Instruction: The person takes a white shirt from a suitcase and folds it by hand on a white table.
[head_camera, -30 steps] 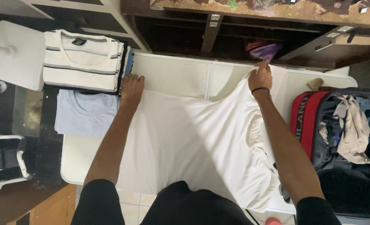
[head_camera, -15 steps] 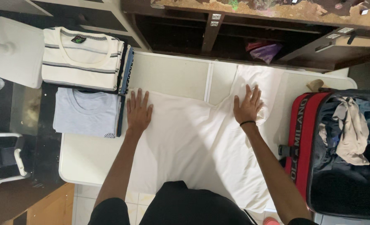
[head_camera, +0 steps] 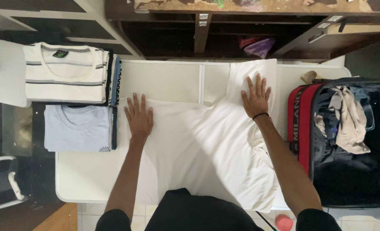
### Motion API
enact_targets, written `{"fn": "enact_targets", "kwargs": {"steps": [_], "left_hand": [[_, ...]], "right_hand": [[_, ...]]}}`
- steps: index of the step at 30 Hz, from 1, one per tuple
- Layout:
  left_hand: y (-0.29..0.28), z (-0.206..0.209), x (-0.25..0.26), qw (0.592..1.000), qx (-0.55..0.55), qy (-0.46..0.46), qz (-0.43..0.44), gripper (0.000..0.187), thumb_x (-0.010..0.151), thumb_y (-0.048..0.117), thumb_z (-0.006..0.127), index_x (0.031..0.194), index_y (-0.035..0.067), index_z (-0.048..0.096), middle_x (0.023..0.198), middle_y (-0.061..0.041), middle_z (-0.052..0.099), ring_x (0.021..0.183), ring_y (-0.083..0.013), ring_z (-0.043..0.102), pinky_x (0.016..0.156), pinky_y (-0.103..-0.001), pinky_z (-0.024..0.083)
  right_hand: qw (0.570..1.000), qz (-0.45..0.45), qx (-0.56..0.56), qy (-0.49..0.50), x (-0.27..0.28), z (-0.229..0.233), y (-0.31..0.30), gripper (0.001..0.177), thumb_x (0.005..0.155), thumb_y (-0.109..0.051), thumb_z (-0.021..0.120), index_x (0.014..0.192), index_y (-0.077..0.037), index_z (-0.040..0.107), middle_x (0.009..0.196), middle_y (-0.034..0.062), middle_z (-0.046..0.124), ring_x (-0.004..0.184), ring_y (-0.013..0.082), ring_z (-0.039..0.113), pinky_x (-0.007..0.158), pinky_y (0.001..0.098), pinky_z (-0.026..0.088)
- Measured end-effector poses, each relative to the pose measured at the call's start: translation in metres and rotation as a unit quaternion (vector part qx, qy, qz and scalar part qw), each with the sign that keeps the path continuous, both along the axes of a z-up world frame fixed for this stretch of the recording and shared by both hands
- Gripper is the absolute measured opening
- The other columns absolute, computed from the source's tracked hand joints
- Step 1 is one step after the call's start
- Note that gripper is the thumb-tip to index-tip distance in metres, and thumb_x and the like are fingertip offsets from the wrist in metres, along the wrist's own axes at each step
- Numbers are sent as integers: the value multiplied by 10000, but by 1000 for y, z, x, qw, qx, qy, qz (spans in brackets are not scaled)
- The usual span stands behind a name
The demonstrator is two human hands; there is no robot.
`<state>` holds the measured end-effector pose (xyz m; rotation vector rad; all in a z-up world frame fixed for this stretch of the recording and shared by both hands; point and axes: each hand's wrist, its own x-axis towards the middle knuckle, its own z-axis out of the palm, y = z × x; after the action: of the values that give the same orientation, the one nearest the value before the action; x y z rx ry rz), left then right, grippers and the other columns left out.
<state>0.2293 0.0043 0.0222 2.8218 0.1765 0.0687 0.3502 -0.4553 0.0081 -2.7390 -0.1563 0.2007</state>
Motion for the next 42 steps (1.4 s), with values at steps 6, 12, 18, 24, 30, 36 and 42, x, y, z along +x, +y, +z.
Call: {"fn": "enact_targets", "kwargs": {"steps": [6, 12, 18, 24, 30, 36, 42], "left_hand": [[-78, 3, -6, 996, -51, -33, -66, 589, 1083, 305, 486, 1620, 103, 350, 1710, -183, 213, 1582, -410, 163, 1261, -614, 131], [-124, 8, -37, 993, -58, -6, -105, 578, 1070, 315, 474, 1604, 122, 365, 1697, -139, 249, 1579, -368, 191, 1271, -592, 126], [-118, 5, -43, 993, -34, 66, -94, 608, 1066, 371, 434, 1621, 160, 301, 1711, -108, 183, 1577, -367, 106, 1239, -620, 76], [-115, -4, -44, 992, -26, 61, -104, 624, 1076, 389, 414, 1636, 168, 252, 1723, -94, 141, 1583, -365, 88, 1237, -627, 54], [-114, -13, -46, 993, -8, 43, -107, 622, 1084, 411, 380, 1646, 181, 244, 1732, -82, 117, 1591, -350, 64, 1244, -621, 35], [-113, -13, -46, 993, -25, 52, -101, 625, 1082, 408, 382, 1648, 177, 251, 1733, -83, 129, 1588, -359, 71, 1240, -627, 36], [-114, -12, -48, 994, -32, 39, -100, 626, 1079, 417, 390, 1641, 176, 259, 1730, -84, 135, 1588, -367, 84, 1237, -632, 31]], "right_hand": [[986, -122, 35, -106, -65, 19, 13, 514, 1049, -294, 616, 1510, -115, 478, 1644, 229, 321, 1502, 441, 329, 1221, 614, 306], [974, -217, -23, -59, -138, 36, 20, 775, 871, -337, 774, 1480, -27, 407, 1319, 252, 428, 1238, 461, 446, 992, 613, 395], [953, -288, 87, -36, -139, 8, -25, 656, 953, -265, 711, 1474, 13, 426, 1193, 227, 599, 1102, 382, 605, 937, 526, 494], [949, -282, 139, 33, -113, -8, -68, 255, 996, -166, 665, 1147, 39, 649, 1038, 219, 732, 939, 341, 730, 849, 422, 593], [968, -243, -55, -8, -106, 46, -59, 209, 1033, -106, 584, 1217, -8, 581, 924, 283, 694, 837, 458, 700, 732, 511, 586], [971, -224, 42, -79, -123, 65, -35, 274, 1046, -120, 541, 1278, 19, 502, 1046, 311, 658, 959, 470, 673, 838, 521, 558], [984, -166, 49, -36, -166, 31, -15, 498, 1000, -178, 573, 1399, 85, 435, 1384, 339, 494, 1289, 497, 490, 1110, 566, 407]]}}
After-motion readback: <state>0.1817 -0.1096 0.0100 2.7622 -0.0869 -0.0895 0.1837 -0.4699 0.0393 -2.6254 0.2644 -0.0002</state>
